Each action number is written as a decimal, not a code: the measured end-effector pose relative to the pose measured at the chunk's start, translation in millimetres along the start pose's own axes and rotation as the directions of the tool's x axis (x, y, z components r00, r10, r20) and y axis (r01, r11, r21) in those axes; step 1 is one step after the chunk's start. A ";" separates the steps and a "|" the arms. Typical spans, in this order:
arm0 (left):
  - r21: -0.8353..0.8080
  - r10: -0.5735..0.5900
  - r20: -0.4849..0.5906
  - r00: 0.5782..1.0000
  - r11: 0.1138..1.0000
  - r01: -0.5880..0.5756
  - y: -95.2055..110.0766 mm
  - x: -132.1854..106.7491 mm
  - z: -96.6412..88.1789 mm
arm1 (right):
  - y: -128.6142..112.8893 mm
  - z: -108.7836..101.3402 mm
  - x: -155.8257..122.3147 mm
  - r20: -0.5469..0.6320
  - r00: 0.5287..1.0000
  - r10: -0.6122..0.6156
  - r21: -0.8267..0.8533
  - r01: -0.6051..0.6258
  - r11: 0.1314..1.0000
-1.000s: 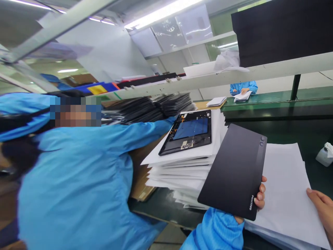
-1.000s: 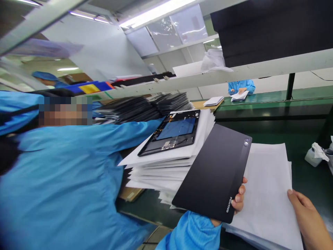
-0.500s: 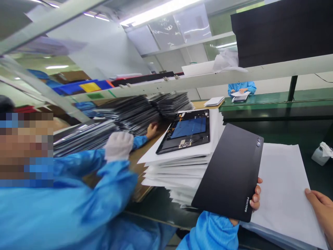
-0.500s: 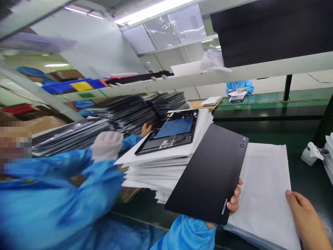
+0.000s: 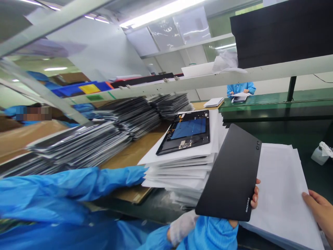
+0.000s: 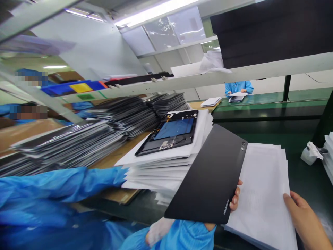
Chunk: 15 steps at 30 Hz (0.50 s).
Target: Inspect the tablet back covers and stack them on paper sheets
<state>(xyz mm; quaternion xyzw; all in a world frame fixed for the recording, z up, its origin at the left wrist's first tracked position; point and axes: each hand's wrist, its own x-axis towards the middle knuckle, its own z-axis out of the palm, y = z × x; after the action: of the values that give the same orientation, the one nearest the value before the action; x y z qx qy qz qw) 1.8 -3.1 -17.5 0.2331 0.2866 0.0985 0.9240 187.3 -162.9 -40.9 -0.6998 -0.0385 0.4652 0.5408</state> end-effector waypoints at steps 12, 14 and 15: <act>0.852 0.601 -0.420 0.680 0.519 0.068 -13.1 38.2 11.4 | 12.3 3.1 3.0 0.215 0.976 0.023 0.142 -0.055 0.988; 0.866 0.595 -0.425 0.682 0.487 0.114 -11.8 36.5 14.7 | 10.6 4.8 0.8 0.223 0.975 0.025 0.153 -0.060 0.986; 0.873 0.595 -0.414 0.689 0.473 0.117 -10.5 34.8 16.7 | 8.5 6.2 -1.0 0.226 0.974 0.024 0.144 -0.058 0.988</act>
<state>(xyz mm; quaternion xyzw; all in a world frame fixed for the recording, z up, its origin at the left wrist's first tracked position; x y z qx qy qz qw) 40.3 -7.5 -27.3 0.6420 0.5709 0.1629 0.4851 178.7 -162.5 -47.0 -0.6012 -0.0496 0.5536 0.5741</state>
